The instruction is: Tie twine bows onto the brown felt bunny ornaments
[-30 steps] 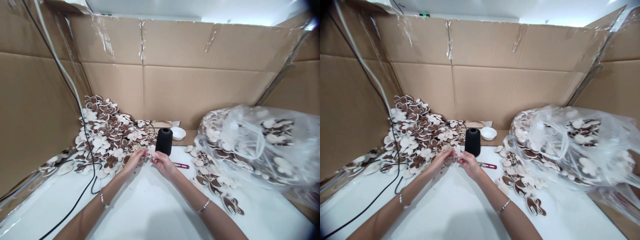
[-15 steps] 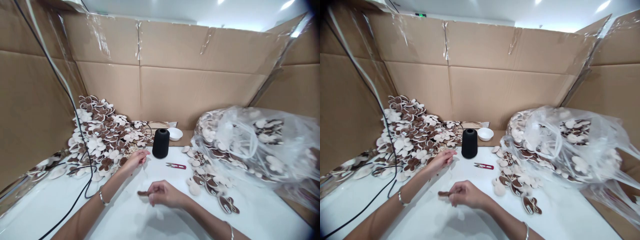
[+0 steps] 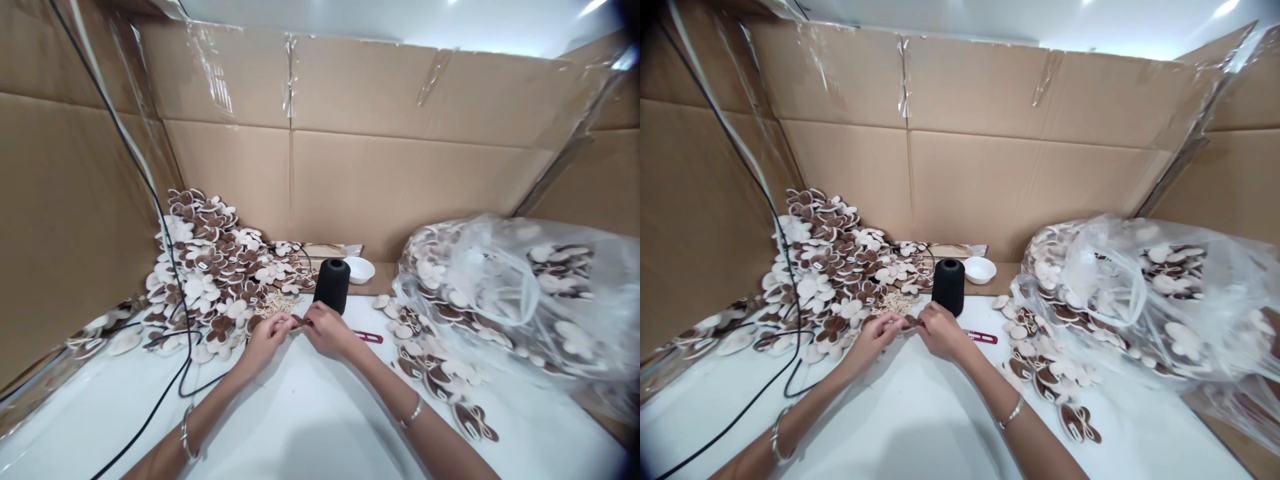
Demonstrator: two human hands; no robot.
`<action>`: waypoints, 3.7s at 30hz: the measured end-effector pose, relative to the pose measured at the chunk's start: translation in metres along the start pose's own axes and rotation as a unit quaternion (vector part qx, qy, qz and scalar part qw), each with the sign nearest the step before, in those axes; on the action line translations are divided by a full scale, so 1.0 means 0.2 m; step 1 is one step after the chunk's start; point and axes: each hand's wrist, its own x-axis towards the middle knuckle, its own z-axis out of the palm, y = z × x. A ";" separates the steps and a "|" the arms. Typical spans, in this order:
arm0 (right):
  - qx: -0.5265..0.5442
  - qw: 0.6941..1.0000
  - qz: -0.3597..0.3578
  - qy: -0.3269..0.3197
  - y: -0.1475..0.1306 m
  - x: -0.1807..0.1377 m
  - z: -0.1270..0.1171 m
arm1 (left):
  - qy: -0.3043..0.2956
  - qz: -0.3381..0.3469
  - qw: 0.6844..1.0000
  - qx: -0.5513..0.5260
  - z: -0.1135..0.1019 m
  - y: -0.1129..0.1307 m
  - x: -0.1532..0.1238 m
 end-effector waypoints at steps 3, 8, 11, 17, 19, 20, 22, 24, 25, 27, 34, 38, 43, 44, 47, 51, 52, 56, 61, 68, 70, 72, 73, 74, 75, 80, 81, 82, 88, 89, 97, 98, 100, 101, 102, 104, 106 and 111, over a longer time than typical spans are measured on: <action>-0.015 1.000 -0.024 0.009 0.01 0.04 0.06 | -0.002 0.010 1.000 0.017 0.00 -0.02 -0.02; -0.013 0.998 -0.004 0.055 0.03 -0.02 0.07 | -0.012 -0.002 0.999 0.031 0.02 -0.02 -0.04; -0.011 0.997 0.001 0.075 0.04 -0.08 0.04 | -0.028 0.000 0.999 0.038 0.04 -0.02 -0.06; -0.005 0.997 0.017 0.081 0.02 -0.08 0.03 | -0.038 0.006 0.998 0.059 0.07 -0.02 -0.10; 0.001 0.996 0.024 0.083 0.01 -0.07 0.02 | -0.035 0.003 0.998 0.061 0.08 -0.02 -0.10; 0.006 0.996 0.026 0.085 0.01 -0.07 0.01 | -0.034 0.001 0.997 0.062 0.08 -0.02 -0.11; 0.017 0.996 0.027 0.089 0.01 -0.07 0.00 | -0.028 -0.001 0.998 0.064 0.08 -0.02 -0.11; 0.027 0.995 0.029 0.091 0.01 -0.08 0.00 | -0.021 -0.001 0.998 0.065 0.08 -0.02 -0.11; 0.031 0.995 0.031 0.092 0.01 -0.08 -0.01 | -0.017 -0.002 0.998 0.066 0.08 -0.02 -0.11; 0.040 0.994 0.036 0.095 0.02 -0.09 0.00 | -0.012 -0.004 0.998 0.068 0.08 -0.02 -0.11; 0.082 0.988 0.047 0.125 0.03 -0.09 0.01 | -0.020 -0.009 0.997 0.079 0.09 -0.02 -0.12; 0.112 0.982 0.059 0.139 0.04 -0.09 0.00 | -0.019 -0.003 0.996 0.087 0.09 -0.03 -0.12; 0.141 0.974 0.076 0.158 0.03 -0.07 -0.01 | -0.019 0.022 0.992 0.126 0.09 -0.03 -0.12; 0.145 0.973 0.081 0.161 0.03 -0.07 -0.01 | -0.019 0.027 0.991 0.132 0.09 -0.03 -0.12; 0.150 0.970 0.096 0.163 0.02 -0.07 -0.02 | -0.025 0.041 0.988 0.144 0.08 -0.02 -0.12; 0.157 0.969 0.110 0.158 0.02 -0.06 -0.02 | -0.025 0.056 0.985 0.159 0.08 -0.01 -0.12; 0.156 0.969 0.114 0.155 0.02 -0.06 -0.02 | -0.024 0.059 0.985 0.162 0.09 0.00 -0.12; 0.157 0.968 0.119 0.156 0.01 -0.06 -0.01 | -0.025 0.062 0.981 0.181 0.09 0.00 -0.13; 0.151 0.967 0.141 0.148 0.00 -0.05 -0.02 | -0.032 0.065 0.974 0.213 0.09 0.00 -0.13; 0.184 0.964 0.156 0.113 0.00 -0.06 -0.06 | -0.049 0.092 0.956 0.274 0.06 -0.08 -0.09; 0.191 0.964 0.148 0.109 0.00 -0.07 -0.07 | -0.052 0.098 0.957 0.270 0.05 -0.11 -0.04; 0.195 0.966 0.133 0.105 0.01 -0.07 -0.07 | -0.054 0.109 0.959 0.257 0.04 -0.14 0.04; 0.194 0.968 0.121 0.101 0.01 -0.08 -0.07 | -0.057 0.117 0.960 0.249 0.04 -0.16 0.09; 0.189 0.972 0.104 0.093 0.01 -0.08 -0.08 | -0.066 0.126 0.960 0.243 0.03 -0.16 0.14; 0.181 0.977 0.083 0.083 0.01 -0.08 -0.08 | -0.078 0.134 0.958 0.239 0.02 -0.16 0.20; 0.113 0.993 -0.007 0.038 0.01 -0.10 -0.10 | -0.179 0.210 0.920 0.280 -0.02 -0.06 0.43; 0.100 0.994 -0.016 0.034 0.00 -0.10 -0.10 | -0.193 0.224 0.902 0.316 -0.03 -0.02 0.45; 0.087 0.995 -0.025 0.029 0.00 -0.10 -0.10 | -0.197 0.240 0.882 0.354 -0.04 0.01 0.47; -0.004 0.998 -0.060 0.037 0.01 -0.11 -0.06 | -0.157 0.272 0.787 0.531 -0.07 0.14 0.41; -0.012 0.997 -0.062 0.040 0.02 -0.11 -0.05 | -0.150 0.269 0.780 0.545 -0.06 0.15 0.38; -0.014 0.997 -0.051 0.058 0.02 -0.12 -0.02 | -0.078 0.201 0.861 0.461 0.00 0.14 0.16; -0.016 0.997 -0.051 0.062 0.03 -0.12 -0.02 | -0.074 0.192 0.873 0.441 0.01 0.13 0.13; -0.020 0.996 -0.047 0.072 0.03 -0.13 -0.01 | -0.064 0.176 0.890 0.415 0.03 0.10 0.07; -0.024 0.996 -0.045 0.077 0.03 -0.13 0.00 | -0.057 0.170 0.896 0.406 0.04 0.08 0.05; -0.027 0.995 -0.043 0.081 0.03 -0.13 0.00 | -0.050 0.165 0.902 0.396 0.04 0.07 0.02; -0.036 0.995 -0.043 0.086 0.03 -0.13 0.01 | -0.034 0.158 0.916 0.367 0.05 0.03 -0.01; -0.043 0.994 -0.051 0.086 0.03 -0.13 0.01 | -0.011 0.147 0.939 0.312 0.06 0.01 -0.01; -0.052 0.993 -0.084 0.067 0.03 -0.14 0.00 | 0.003 0.023 0.997 0.074 0.06 0.01 0.10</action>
